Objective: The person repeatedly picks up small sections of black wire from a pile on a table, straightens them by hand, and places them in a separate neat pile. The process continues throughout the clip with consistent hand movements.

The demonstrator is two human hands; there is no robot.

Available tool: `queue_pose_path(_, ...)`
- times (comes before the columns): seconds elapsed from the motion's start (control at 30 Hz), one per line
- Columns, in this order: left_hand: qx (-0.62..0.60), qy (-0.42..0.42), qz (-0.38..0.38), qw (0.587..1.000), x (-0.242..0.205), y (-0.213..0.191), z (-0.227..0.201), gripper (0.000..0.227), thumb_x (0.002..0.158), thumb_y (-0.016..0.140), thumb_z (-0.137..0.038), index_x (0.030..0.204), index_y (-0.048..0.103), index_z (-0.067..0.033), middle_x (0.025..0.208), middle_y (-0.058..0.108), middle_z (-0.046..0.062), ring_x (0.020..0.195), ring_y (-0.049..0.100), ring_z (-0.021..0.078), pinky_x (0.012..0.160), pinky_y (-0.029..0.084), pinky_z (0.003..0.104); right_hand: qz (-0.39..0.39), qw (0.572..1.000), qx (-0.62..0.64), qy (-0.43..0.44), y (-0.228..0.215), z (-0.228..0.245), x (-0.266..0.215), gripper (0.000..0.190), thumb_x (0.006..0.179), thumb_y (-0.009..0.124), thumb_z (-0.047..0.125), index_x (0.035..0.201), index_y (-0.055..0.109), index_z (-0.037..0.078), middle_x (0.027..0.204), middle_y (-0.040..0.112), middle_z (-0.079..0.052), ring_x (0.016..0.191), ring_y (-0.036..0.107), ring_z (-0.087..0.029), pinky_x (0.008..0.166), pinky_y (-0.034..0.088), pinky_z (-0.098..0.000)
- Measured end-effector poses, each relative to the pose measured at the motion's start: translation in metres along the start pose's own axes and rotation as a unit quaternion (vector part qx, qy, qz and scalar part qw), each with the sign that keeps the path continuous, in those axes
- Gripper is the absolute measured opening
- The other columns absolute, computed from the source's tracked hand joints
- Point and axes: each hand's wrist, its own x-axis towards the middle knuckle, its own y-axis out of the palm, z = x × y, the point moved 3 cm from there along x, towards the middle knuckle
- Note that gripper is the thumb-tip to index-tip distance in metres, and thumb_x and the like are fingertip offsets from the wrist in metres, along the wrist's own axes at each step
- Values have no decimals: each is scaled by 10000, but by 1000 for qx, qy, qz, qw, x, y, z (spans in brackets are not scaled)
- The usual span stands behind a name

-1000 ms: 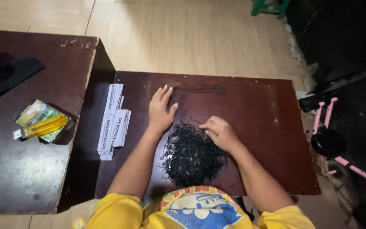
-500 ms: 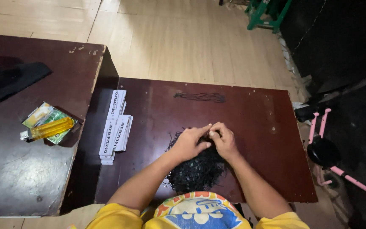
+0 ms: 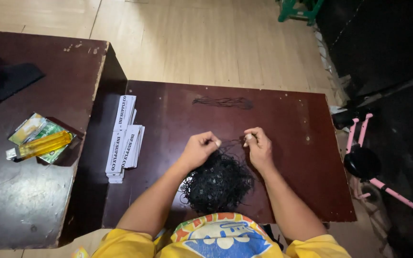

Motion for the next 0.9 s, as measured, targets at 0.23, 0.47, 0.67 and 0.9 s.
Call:
queue_pose_path(0.23, -92, -41, 57, 993, -3, -15, -9, 45, 870, 726, -91, 873, 748, -52, 567, 559, -25, 591, 508, 74, 573, 402, 211, 68, 985, 95, 129, -7, -38, 5, 178, 977, 575, -35, 1100, 699, 2, 740, 669, -77, 678, 658, -143, 678, 550, -288)
queue_pose_path(0.47, 32, 18, 97, 995, -7, -7, -20, 164, 855, 736, -233, 742, 736, -114, 620, 657, 73, 607, 571, 197, 615, 465, 306, 16, 958, 222, 182, -9, -60, 10, 221, 981, 547, -66, 1154, 666, 3, 869, 654, -76, 718, 677, -118, 666, 586, -234)
queue_pose_path(0.67, 156, 228, -81, 958, -16, 0, -56, 260, 909, 735, -324, 1117, 738, -167, 1055, 679, 64, 1029, 674, 284, 911, 522, 383, 63, 988, 71, 125, 2, -7, 6, 243, 936, 622, -71, 1143, 726, 3, 907, 741, -165, 779, 749, -205, 708, 622, -303)
queue_pose_path(0.9, 240, 261, 57, 933, -12, 21, -18, 287, 871, 755, -246, 1122, 730, -112, 1137, 731, 104, 1080, 693, 340, 928, 549, 452, 109, 979, -150, -89, 16, 43, 0, 383, 902, 592, -88, 1133, 789, 145, 947, 704, -40, 810, 749, -185, 759, 613, -311)
